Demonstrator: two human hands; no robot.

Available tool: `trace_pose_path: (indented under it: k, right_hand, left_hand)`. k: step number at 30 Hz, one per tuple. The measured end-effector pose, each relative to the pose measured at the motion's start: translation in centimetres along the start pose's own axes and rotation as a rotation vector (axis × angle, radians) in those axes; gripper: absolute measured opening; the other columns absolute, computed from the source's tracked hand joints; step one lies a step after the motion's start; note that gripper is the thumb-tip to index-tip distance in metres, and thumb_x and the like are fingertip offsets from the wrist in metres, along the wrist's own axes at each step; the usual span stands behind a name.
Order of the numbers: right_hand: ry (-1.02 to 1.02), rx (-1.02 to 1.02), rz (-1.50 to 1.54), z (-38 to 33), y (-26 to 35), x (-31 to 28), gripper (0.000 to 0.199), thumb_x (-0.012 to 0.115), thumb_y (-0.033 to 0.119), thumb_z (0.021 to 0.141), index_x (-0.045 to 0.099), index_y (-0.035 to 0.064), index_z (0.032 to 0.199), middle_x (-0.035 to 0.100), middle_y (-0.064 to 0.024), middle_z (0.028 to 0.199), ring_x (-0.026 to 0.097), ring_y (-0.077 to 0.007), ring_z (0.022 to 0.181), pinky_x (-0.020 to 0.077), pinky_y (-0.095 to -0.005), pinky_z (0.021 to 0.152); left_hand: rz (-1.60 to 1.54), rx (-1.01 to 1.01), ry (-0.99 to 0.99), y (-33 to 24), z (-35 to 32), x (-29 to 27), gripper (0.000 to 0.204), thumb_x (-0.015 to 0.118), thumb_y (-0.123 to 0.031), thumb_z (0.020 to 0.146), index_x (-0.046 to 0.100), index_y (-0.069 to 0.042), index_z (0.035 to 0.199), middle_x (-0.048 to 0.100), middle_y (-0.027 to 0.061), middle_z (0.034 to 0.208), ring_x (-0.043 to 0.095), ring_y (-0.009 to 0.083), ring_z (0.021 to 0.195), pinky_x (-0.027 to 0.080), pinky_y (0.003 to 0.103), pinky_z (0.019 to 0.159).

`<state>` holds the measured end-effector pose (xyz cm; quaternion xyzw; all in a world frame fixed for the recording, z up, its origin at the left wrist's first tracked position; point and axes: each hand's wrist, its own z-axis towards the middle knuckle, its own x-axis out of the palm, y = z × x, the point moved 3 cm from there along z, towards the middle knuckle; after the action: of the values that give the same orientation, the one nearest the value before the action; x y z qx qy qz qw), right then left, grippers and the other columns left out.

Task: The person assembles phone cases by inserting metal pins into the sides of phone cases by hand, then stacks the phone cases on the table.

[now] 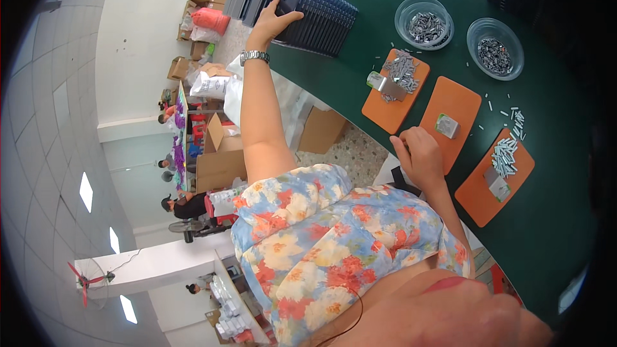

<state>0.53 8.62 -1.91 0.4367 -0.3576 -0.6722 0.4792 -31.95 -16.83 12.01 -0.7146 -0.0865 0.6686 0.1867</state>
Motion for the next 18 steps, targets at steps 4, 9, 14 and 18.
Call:
trace_pose_path:
  k: [4,9,14,18]
  right_hand:
    - [0.019,0.054,0.036,0.5,0.1,-0.3,0.02,0.065,0.015,0.085,0.055,0.0023,0.074,0.056,-0.0106,0.07,0.057,-0.0287,0.066,0.0442,-0.0378,0.057]
    - [0.002,0.139,0.047,0.6,0.1,-0.6,0.014,0.065,0.009,0.085,0.056,0.0018,0.076,0.057,-0.0117,0.07,0.056,-0.0287,0.065,0.0433,-0.0369,0.055]
    - [0.043,0.167,0.029,0.8,0.1,0.0,0.016,0.065,0.007,0.084,0.054,0.0017,0.074,0.052,-0.0114,0.067,0.052,-0.0281,0.06,0.0395,-0.037,0.053]
    - [0.055,0.225,-0.04,0.3,-0.8,0.2,0.018,0.065,0.006,0.084,0.052,0.0012,0.072,0.048,-0.0116,0.065,0.048,-0.028,0.058,0.0371,-0.0371,0.052]
  left_hand:
    - [0.062,-0.035,0.014,-0.4,-0.3,-0.4,0.108,0.083,-0.043,0.058,0.034,0.003,0.142,0.045,0.028,0.136,0.046,0.0349,0.126,0.037,0.036,0.105]
    - [0.007,-0.029,0.07,-0.1,-1.4,-0.2,0.114,0.086,-0.044,0.056,0.029,0.003,0.144,0.046,0.0292,0.133,0.047,0.0371,0.123,0.038,0.038,0.103]
    - [0.124,0.025,0.022,1.4,-4.0,-0.8,0.119,0.086,-0.046,0.058,0.022,0.002,0.146,0.042,0.031,0.133,0.043,0.039,0.124,0.039,0.041,0.102]
    - [0.199,0.126,-0.108,-1.5,-8.9,-0.7,0.112,0.082,-0.045,0.065,0.019,0.001,0.146,0.04,0.0264,0.132,0.041,0.0389,0.124,0.038,0.042,0.102]
